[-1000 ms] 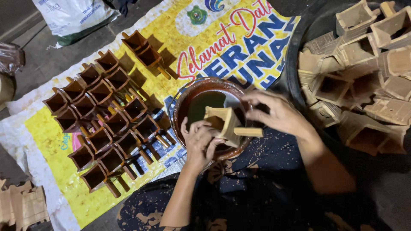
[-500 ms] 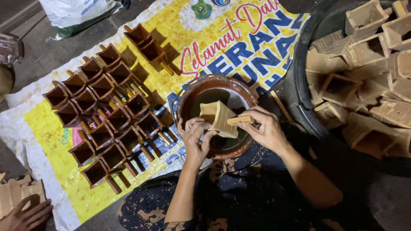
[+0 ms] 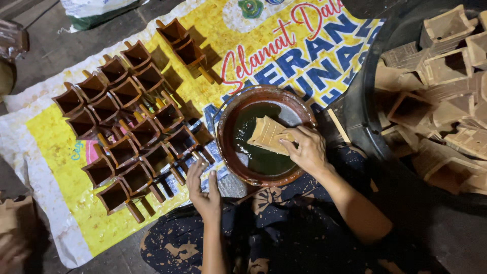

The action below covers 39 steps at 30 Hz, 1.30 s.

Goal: The person stains small wooden containers by dipping them into a bowl of liquid stain and applying the stain to the surfaces with a small piece of foam.

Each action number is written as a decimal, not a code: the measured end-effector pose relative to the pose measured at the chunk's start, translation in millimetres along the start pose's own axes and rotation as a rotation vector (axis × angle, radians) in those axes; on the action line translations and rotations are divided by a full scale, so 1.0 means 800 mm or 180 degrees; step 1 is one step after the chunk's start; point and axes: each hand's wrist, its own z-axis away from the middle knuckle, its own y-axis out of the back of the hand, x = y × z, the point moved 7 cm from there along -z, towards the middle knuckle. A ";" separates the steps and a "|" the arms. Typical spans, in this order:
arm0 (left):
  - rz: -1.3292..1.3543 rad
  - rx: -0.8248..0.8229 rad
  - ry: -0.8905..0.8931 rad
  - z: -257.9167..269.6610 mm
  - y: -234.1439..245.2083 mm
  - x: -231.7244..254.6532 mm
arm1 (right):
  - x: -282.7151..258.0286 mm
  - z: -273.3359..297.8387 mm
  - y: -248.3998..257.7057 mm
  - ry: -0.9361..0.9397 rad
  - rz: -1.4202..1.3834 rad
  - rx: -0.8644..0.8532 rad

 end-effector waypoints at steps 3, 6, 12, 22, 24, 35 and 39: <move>0.0182 0.0058 0.0608 0.026 0.019 -0.013 | -0.006 -0.002 -0.013 0.0194 0.0142 0.0000; 0.0325 -0.0047 0.0673 0.044 0.022 -0.016 | -0.012 -0.001 -0.028 0.0509 0.0744 -0.0115; 0.0366 -0.0108 0.0701 0.054 0.019 -0.032 | -0.011 -0.006 -0.052 0.0604 0.1054 -0.0273; 0.0380 -0.0125 0.0699 0.051 0.022 -0.035 | 0.007 -0.005 -0.082 0.0644 0.1234 -0.0591; 0.0411 -0.0104 0.0636 0.050 0.023 -0.033 | 0.006 -0.007 -0.084 0.0645 0.1321 -0.0614; 0.0455 0.0052 0.1266 0.045 0.031 -0.021 | 0.021 -0.004 -0.076 0.0014 0.1225 -0.0870; 0.0346 0.0197 0.1164 0.023 0.029 0.007 | 0.004 0.000 -0.041 0.0190 0.0549 -0.0270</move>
